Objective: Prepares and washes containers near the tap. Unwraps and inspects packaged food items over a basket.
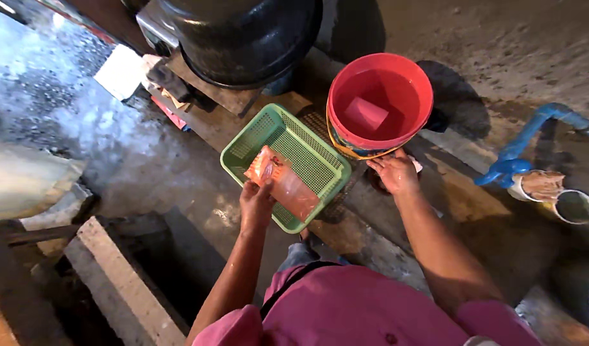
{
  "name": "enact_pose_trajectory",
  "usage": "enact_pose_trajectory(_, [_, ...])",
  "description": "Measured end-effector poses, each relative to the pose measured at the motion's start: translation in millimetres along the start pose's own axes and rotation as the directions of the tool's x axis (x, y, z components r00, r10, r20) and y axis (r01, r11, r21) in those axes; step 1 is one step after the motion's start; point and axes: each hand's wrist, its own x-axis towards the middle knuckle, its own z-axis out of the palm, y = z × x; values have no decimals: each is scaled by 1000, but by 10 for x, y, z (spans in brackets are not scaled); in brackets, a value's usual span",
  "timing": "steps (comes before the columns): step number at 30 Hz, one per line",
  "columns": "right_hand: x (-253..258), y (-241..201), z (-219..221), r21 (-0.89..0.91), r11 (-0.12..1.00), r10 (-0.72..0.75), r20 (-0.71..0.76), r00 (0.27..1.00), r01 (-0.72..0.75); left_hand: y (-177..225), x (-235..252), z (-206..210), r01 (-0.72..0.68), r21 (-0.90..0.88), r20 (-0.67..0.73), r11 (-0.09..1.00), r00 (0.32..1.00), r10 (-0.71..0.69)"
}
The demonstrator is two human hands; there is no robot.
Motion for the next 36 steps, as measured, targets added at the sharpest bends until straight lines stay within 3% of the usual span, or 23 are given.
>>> enact_pose_trajectory(9, [295, -94, 199, -139, 990, -25, 25, 999, 28, -170, -250, 385, 156, 93, 291, 983, 940, -177])
enact_pose_trajectory(14, [468, -96, 302, -143, 990, 18, 33, 999, -13, -191, -295, 442, 214, 134, 365, 968, 897, -249])
enact_pose_trajectory(17, [445, -92, 186, -326, 944, 75, 83, 994, -44, -94, -310, 257, 218, 111, 305, 970, 921, -241])
enact_pose_trajectory(20, [206, 43, 184, -648, 758, 125, 33, 992, -74, 88, -287, -36, 193, 52, 156, 980, 967, -199])
enact_pose_trajectory(22, [46, 241, 215, -732, 670, 165, -10, 986, -119, 183, -262, -260, 181, -11, 55, 983, 982, -180])
enact_pose_trajectory(28, [-100, 750, 322, -792, 594, 189, -31, 982, -139, 390, -246, -596, 133, -238, -109, 962, 981, -162])
enact_pose_trajectory(36, [-229, 680, 152, -756, 623, 201, -92, 975, -199, 359, -93, -654, 145, -269, -108, 952, 978, -179])
